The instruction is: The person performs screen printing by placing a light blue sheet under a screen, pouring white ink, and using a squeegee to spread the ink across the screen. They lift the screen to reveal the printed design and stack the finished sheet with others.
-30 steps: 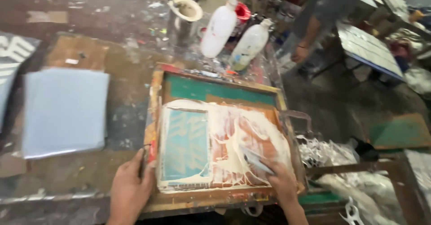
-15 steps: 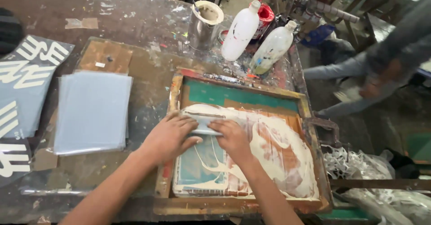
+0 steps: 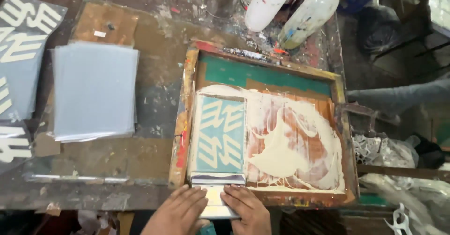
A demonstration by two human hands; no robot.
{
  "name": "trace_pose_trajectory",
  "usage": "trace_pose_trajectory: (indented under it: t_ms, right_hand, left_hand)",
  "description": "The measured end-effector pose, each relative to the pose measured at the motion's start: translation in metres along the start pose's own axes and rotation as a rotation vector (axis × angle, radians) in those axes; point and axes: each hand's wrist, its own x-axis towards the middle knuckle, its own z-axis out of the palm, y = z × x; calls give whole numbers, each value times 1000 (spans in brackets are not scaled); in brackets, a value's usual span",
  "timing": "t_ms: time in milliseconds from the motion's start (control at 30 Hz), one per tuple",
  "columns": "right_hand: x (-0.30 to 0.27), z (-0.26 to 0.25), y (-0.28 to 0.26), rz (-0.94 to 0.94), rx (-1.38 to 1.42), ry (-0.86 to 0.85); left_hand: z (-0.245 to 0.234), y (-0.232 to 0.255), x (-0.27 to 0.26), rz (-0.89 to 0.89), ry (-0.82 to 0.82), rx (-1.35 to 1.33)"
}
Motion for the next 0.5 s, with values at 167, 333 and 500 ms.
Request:
trace_pose_trajectory:
  t_ms: [167, 333, 500]
  right_hand:
    - [5, -11, 10, -163, 4, 39]
    - [-5, -14, 23, -233, -3, 312]
    - [-18, -58, 89, -425, -90, 424]
  left_hand:
    - [-47, -6, 36, -371, 142, -14]
    - [-54, 18, 61, -637, 311, -207]
    - [-71, 61, 77, -483, 469, -582]
